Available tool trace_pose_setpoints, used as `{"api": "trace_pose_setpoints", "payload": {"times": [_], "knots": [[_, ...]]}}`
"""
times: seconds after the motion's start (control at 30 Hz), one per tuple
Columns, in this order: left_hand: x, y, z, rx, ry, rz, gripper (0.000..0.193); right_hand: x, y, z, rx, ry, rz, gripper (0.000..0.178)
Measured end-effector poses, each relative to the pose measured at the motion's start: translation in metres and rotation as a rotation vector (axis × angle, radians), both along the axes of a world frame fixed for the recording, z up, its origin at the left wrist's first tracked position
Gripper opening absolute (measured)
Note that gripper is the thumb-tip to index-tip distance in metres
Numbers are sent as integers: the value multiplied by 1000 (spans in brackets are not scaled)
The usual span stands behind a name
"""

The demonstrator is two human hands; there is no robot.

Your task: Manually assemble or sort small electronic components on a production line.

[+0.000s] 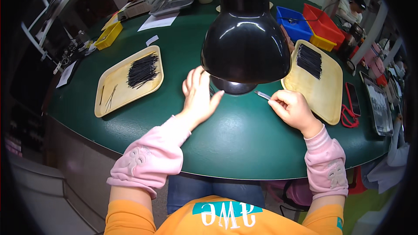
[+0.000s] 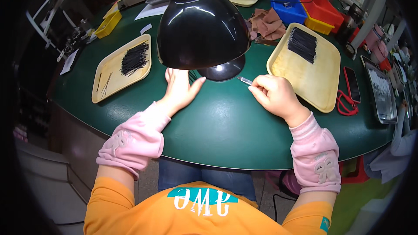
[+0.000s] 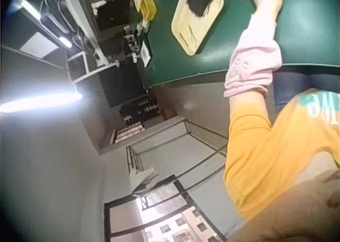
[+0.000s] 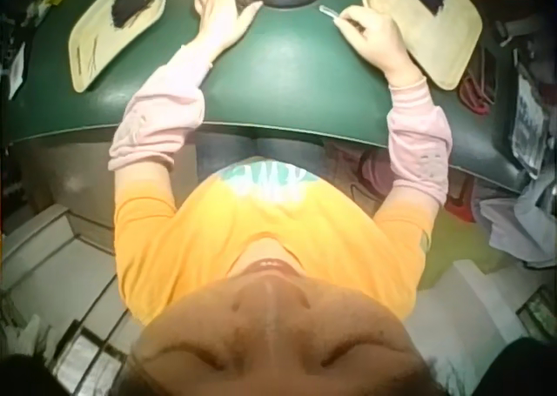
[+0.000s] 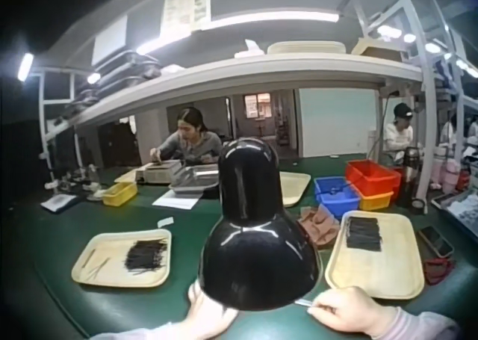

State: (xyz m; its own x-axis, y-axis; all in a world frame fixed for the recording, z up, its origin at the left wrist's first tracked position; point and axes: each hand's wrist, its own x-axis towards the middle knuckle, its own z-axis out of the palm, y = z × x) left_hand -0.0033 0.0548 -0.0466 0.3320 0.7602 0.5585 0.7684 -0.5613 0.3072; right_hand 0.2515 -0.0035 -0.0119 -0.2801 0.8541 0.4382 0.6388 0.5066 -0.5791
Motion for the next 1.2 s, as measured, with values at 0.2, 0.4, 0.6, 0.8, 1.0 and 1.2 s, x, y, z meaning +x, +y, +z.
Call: {"api": "trace_pose_setpoints", "payload": {"times": [0.2, 0.4, 0.6, 0.8, 1.0, 1.2], "knots": [[-24, 0, 1, 95, -144, -84, 47, 6, -1, 2, -60, 53, 77, 8], [-36, -57, 19, -324, 227, -557, 62, 13, 0, -4, -90, 197, 48, 9], [6, -64, 18, -184, 418, -541, 83, 1, 0, -8, 4, 108, 224, 11], [93, -167, 2, -285, 74, -1405, 68, 4, -3, -4, -178, 222, 159, 14], [79, -188, 17, -517, -148, -1252, 47, 0, -6, -1, -164, 257, 162, 14], [44, -82, 34, 3, 85, -555, 55, 3, -6, -4, -129, 270, 167, 14]]}}
